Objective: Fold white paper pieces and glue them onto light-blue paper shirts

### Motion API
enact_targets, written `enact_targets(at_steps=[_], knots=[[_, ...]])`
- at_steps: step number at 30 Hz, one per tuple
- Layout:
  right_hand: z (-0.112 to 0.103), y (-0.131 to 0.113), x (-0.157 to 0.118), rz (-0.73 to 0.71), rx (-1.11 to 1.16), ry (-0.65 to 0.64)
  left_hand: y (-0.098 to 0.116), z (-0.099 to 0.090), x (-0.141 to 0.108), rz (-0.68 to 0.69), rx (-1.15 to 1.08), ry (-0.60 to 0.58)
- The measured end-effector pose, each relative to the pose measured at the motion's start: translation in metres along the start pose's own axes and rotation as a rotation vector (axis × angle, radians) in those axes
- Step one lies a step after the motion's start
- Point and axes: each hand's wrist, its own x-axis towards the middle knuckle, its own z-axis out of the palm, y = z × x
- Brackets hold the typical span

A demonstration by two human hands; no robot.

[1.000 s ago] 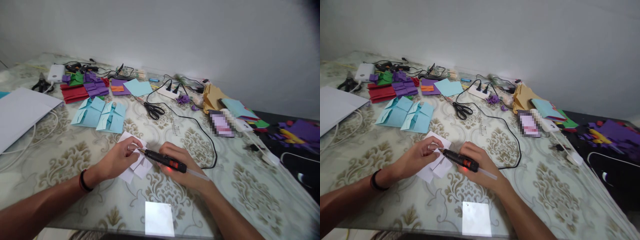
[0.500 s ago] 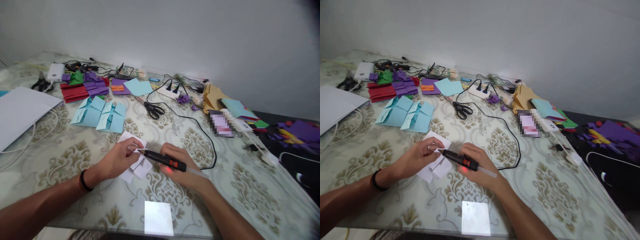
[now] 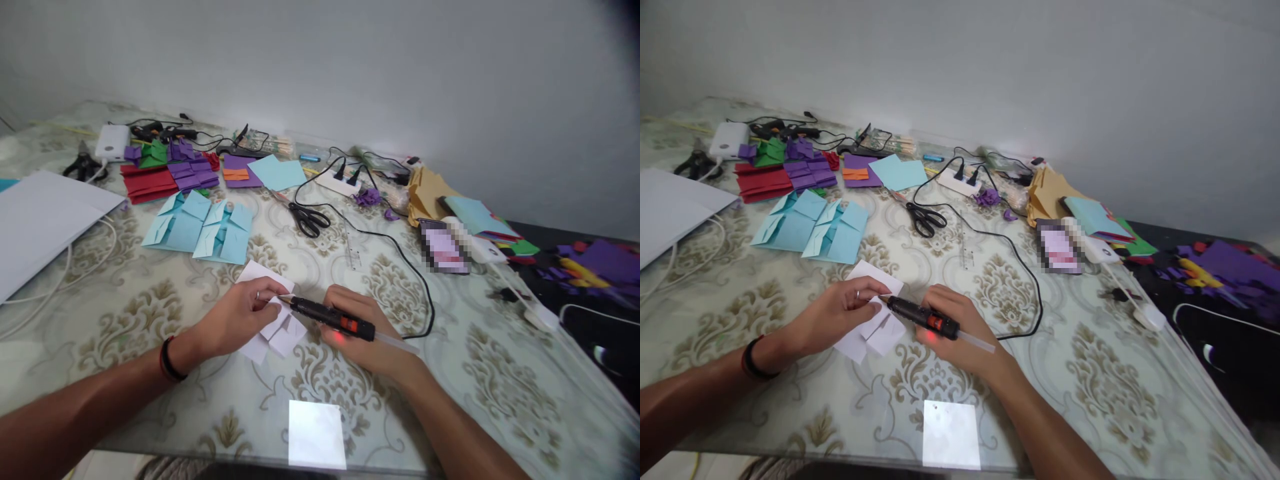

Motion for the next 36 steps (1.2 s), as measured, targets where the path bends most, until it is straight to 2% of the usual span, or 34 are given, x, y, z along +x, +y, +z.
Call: enact_targets(at_steps=[16, 36], knots=[[-0.0011, 0.0073, -0.0021, -0.067, -0.007, 0.053, -0.0026, -0.0013, 0.0001, -0.001, -0.019, 0.041], [-0.0073, 0.0059, -0.0020, -0.021, -0.068, 0.109, -0.0029, -0.0069, 0.0019, 0.056, 0.044, 0.109]])
